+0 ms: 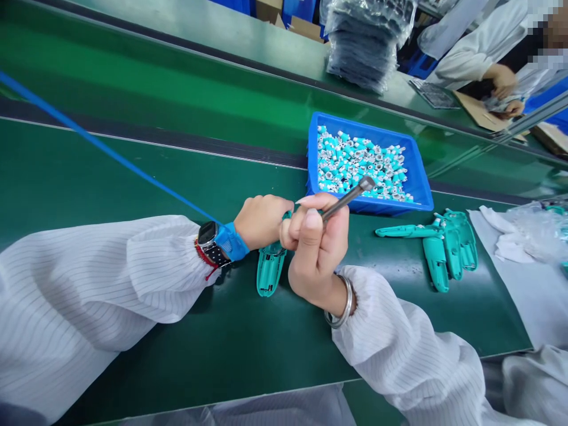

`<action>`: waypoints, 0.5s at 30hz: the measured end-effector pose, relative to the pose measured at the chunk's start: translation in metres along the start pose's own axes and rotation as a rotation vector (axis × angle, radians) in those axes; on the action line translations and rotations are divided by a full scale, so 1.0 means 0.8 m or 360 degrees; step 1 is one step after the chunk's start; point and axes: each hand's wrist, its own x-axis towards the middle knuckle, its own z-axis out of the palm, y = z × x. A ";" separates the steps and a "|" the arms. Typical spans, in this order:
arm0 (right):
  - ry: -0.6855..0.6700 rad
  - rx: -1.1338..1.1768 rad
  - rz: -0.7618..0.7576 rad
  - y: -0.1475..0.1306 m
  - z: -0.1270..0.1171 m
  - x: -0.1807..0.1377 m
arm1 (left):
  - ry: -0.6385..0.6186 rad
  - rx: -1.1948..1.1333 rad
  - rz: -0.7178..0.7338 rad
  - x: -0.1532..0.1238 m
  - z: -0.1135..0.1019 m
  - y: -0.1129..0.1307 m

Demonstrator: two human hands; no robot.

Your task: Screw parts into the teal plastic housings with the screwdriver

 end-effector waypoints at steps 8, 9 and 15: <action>0.0021 -0.0066 -0.0122 0.003 -0.003 -0.013 | 0.0141 -0.0083 -0.0010 0.001 0.009 -0.002; 0.0013 -0.0072 -0.0126 0.002 -0.004 -0.014 | 0.0151 -0.0084 -0.0003 0.002 0.009 -0.003; 0.0053 -0.0043 -0.0088 -0.027 -0.009 -0.024 | 0.0199 -0.0031 0.0046 0.002 0.010 -0.002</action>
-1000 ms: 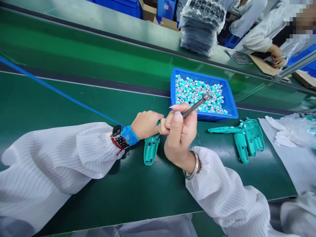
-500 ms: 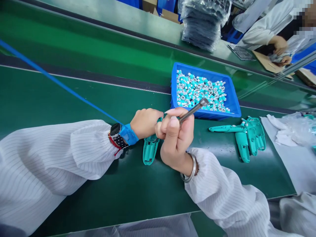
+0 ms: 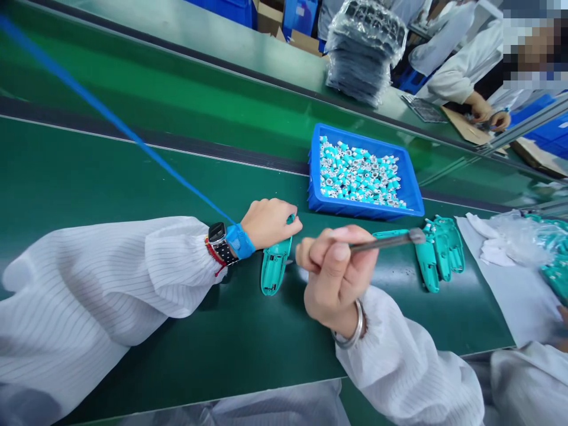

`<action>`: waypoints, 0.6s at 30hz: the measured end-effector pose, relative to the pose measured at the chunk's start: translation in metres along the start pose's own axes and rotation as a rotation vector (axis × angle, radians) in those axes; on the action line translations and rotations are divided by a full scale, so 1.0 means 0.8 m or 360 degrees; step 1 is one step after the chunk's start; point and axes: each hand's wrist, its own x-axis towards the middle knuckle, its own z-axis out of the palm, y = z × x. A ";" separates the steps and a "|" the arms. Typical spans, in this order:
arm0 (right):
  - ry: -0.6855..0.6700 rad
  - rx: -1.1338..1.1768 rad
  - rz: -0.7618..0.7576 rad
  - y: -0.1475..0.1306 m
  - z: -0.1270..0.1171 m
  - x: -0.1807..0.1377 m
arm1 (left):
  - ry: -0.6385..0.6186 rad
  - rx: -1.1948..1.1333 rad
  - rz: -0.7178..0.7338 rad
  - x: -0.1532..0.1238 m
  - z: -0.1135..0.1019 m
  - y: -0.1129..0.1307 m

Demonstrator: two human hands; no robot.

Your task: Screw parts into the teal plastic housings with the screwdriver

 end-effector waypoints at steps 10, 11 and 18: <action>-0.0120 0.0062 0.0063 -0.011 0.005 -0.044 | 0.0051 -0.0020 -0.0002 0.003 0.006 0.000; -0.0119 0.0057 0.0067 -0.010 0.006 -0.044 | 0.0060 -0.0021 0.0005 0.003 0.006 0.000; -0.0119 -0.0044 0.0077 -0.009 0.009 -0.041 | 0.0086 -0.0009 -0.0004 0.002 0.008 0.000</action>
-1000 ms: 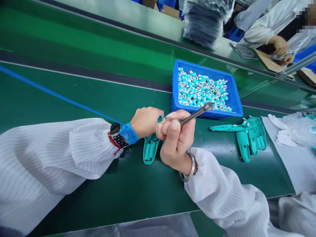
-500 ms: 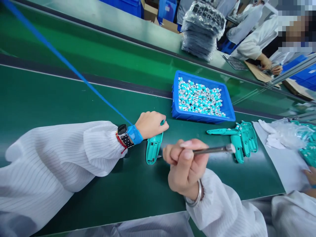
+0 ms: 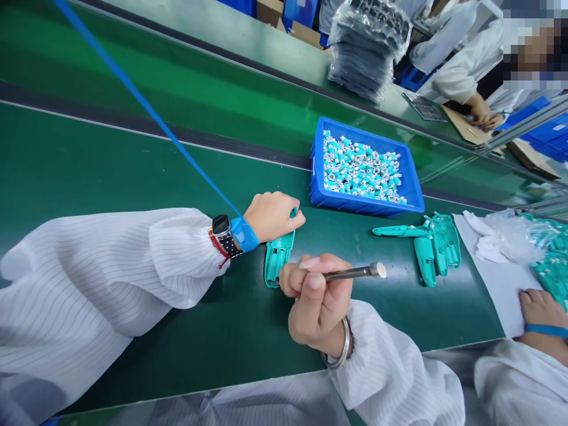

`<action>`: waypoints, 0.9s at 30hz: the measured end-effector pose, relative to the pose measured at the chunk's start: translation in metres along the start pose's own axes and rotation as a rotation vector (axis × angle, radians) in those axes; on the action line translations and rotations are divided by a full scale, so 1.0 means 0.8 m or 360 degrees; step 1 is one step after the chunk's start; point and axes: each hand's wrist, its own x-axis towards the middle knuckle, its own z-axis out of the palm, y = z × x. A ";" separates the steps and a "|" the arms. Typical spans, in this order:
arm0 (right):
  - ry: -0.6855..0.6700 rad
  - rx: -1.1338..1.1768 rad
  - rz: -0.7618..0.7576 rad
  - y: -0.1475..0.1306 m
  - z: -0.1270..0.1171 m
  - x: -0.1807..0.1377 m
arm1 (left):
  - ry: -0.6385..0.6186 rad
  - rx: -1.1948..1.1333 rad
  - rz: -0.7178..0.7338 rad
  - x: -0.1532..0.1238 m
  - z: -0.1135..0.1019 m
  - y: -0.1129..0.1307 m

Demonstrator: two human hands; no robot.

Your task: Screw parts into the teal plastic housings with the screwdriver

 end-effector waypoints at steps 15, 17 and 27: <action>-0.0103 -0.0106 -0.0070 0.025 0.004 -0.010 | -0.0116 -0.0288 -0.0070 0.004 -0.006 -0.008; -0.0023 -0.0026 0.0062 0.027 0.006 -0.005 | -0.0153 -0.0546 -0.0057 0.005 -0.006 -0.018; -0.0323 -0.1695 0.0497 0.014 -0.097 0.136 | -0.0681 -0.1840 -0.0276 0.009 -0.016 -0.049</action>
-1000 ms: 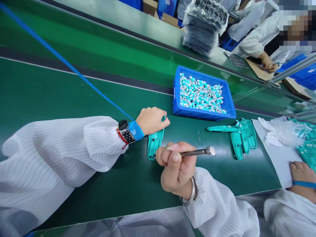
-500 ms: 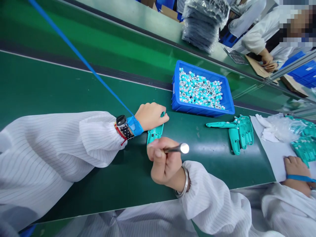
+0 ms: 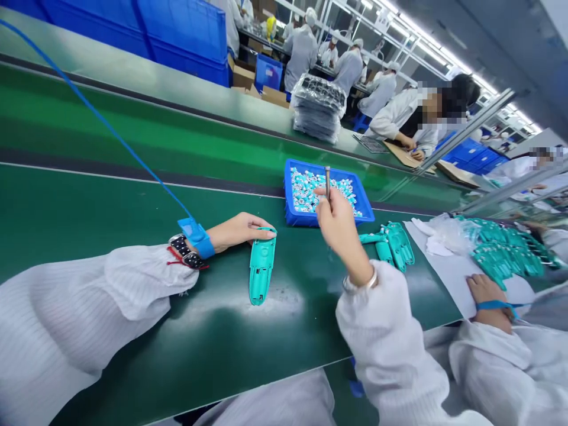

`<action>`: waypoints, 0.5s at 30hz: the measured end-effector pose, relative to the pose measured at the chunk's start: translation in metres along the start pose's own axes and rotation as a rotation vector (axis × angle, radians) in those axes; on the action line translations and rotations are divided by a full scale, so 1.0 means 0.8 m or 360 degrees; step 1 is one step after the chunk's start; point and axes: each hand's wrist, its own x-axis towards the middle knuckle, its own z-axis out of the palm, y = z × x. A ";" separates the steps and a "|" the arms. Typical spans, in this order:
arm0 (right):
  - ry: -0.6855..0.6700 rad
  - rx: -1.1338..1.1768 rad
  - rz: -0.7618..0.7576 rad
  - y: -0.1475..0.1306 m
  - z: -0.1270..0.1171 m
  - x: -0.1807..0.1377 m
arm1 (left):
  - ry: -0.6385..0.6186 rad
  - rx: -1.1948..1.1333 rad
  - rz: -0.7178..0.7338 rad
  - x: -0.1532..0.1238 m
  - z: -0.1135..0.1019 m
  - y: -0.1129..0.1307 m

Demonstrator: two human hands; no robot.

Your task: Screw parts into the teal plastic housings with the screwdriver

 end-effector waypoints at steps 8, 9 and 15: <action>-0.0479 -0.0634 -0.0070 0.043 0.026 0.090 | -0.0337 -0.0618 -0.0162 -0.010 0.004 0.008; -0.0526 -0.0678 -0.0061 0.043 0.033 0.095 | -0.0385 -0.0677 -0.0169 -0.012 0.006 0.008; -0.0697 -0.0827 0.0016 0.056 0.045 0.112 | -0.0621 -0.0861 -0.0160 -0.024 0.017 0.004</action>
